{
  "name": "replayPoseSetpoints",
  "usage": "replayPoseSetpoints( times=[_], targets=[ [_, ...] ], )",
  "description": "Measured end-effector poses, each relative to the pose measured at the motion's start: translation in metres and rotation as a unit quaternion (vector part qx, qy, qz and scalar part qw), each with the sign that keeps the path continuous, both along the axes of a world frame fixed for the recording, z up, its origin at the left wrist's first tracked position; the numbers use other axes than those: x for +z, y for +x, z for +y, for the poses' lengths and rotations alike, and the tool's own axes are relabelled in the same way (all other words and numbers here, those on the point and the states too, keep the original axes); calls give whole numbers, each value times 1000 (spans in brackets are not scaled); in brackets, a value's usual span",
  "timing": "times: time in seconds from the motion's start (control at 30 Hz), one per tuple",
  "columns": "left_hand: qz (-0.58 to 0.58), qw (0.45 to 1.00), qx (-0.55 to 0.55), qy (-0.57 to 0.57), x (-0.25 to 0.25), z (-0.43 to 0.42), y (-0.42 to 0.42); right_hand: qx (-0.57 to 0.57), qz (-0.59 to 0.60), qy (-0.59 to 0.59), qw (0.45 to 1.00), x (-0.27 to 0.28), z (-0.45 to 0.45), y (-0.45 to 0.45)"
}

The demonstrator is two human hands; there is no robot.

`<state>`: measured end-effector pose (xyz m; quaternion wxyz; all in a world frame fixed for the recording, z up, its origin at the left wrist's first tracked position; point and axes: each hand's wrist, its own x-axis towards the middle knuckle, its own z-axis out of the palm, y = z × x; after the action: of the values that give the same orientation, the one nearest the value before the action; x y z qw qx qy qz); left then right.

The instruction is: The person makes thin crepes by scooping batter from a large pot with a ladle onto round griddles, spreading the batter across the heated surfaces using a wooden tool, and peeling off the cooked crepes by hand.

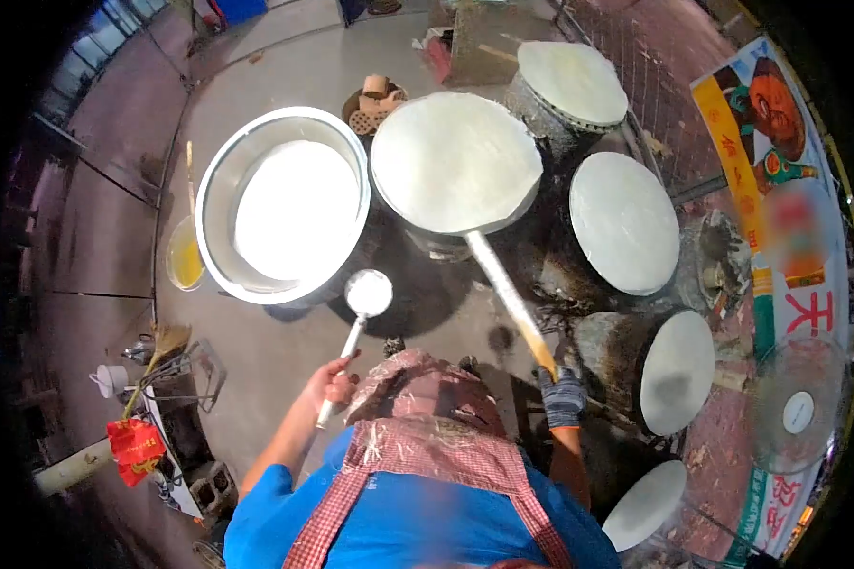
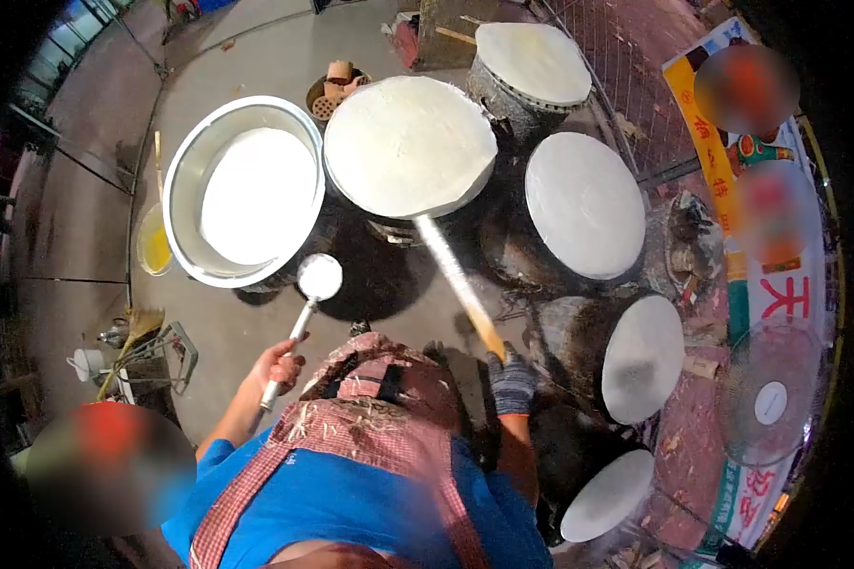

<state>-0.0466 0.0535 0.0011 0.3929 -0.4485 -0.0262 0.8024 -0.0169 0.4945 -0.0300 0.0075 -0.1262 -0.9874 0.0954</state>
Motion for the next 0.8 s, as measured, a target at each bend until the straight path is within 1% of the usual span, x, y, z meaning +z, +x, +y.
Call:
replayPoseSetpoints(
  times=[0.03, 0.07, 0.13, 0.2, 0.23, 0.27, 0.33, 0.4, 0.43, 0.47, 0.53, 0.57, 0.6, 0.63, 0.67, 0.7, 0.73, 0.77, 0.8],
  targets=[
    [6, 1000, -2, -23, 4, -5, -1, 19, -47, 9, 999, 2, -5, -3],
    [19, 1000, 23, -3, 4, -10, 2, 40, -92, 18, 995, 4, -10, -5],
    [18, 999, 42, -5, 14, -11, 1, 69, -109, -7, 992, 9, -27, -28],
    [27, 997, 66, -17, 13, -6, 5, 127, -76, -41, 988, 2, -39, -67],
    [30, 996, 82, -22, 12, -1, 10, 173, -88, -31, 980, -9, -41, -89],
    [28, 993, 112, 9, 14, 7, 17, 221, -102, -22, 970, -17, -43, -112],
    [2, 992, 125, 23, 3, 14, 34, 259, -189, 56, 945, -8, -64, -168],
    [24, 988, 151, 31, 7, 28, 51, 318, -81, 162, 930, -24, -81, -212],
    [47, 986, 156, 34, 1, 31, 61, 398, 52, 150, 904, -24, -84, -229],
    [38, 985, 164, 26, 4, 36, 67, 418, 11, 92, 904, -4, -96, -249],
    [7, 983, 177, 44, 8, 40, 73, 426, -39, 87, 900, 8, -111, -278],
    [-8, 987, 162, 9, 6, 39, 75, 441, -59, 109, 889, 0, -115, -292],
    [-21, 989, 141, -28, 4, 33, 76, 463, -34, 118, 878, -5, -116, -304],
    [23, 987, 157, 12, -12, 25, 83, 484, -10, 129, 866, -8, -116, -315],
    [14, 988, 151, 6, -11, 21, 81, 505, 6, 142, 851, 1, -116, -317],
    [4, 985, 169, 29, -8, 18, 77, 476, -22, 147, 867, 11, -117, -323],
    [-8, 981, 189, 51, -6, 15, 75, 491, -19, 143, 859, 9, -115, -339],
    [-10, 978, 196, 68, -9, 11, 74, 483, -10, 137, 865, 10, -113, -357],
    [-8, 978, 199, 60, -9, 9, 70, 478, 1, 129, 869, 12, -111, -379]
  ],
)
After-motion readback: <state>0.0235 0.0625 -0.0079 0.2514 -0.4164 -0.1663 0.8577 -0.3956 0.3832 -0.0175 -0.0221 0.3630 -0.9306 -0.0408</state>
